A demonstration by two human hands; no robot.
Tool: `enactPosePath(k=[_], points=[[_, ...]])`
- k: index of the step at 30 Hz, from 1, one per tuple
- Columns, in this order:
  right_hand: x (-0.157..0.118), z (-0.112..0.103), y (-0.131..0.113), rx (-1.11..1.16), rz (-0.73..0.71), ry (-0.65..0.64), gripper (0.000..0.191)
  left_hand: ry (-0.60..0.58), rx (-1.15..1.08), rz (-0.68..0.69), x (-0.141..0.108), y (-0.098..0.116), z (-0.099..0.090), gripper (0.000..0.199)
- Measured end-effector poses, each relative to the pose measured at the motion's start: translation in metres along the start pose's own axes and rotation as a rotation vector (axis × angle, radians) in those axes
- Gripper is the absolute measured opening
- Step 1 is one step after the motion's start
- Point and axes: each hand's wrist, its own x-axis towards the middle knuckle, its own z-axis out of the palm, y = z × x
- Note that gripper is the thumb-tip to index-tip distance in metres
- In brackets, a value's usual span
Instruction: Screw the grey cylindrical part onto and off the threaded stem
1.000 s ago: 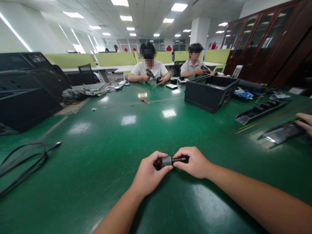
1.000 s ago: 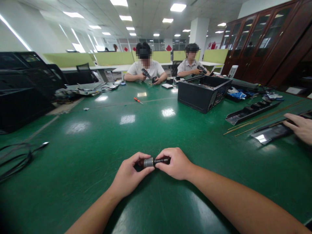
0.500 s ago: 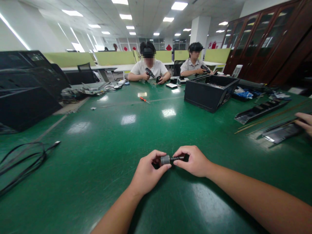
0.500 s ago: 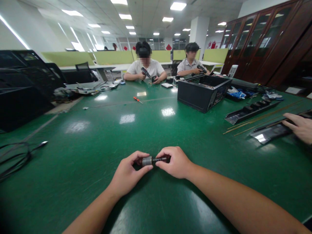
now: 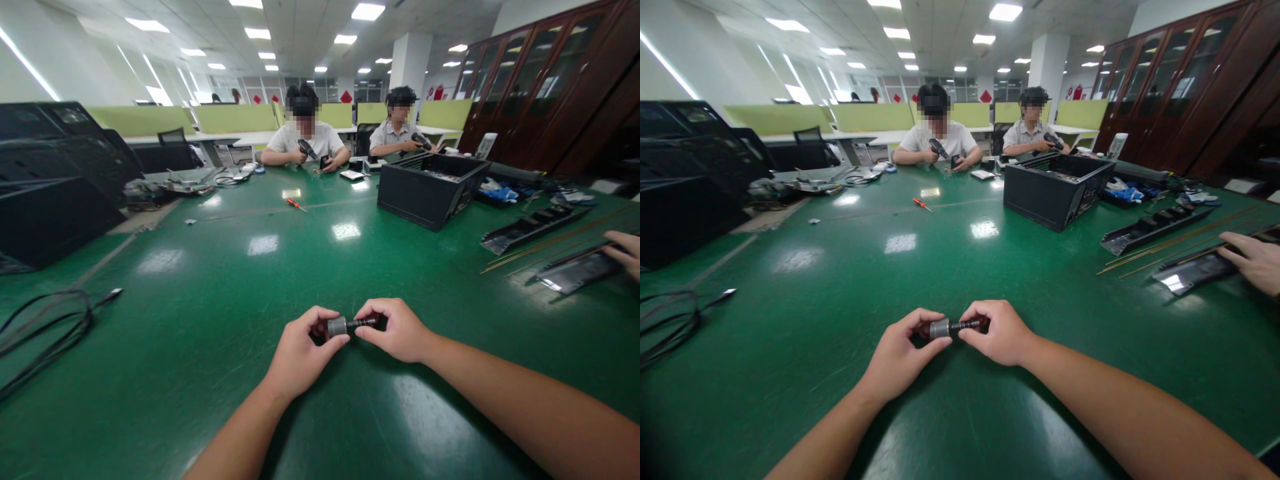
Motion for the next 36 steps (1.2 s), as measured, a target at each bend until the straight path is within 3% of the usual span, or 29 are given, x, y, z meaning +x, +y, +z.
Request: enactPosePath(k=[36], points=[[-0.0002, -0.0021, -0.0013, 0.054, 0.042, 0.029, 0.007, 0.014, -0.112, -0.089, 0.0021, 0.0010, -0.0018, 0.033]])
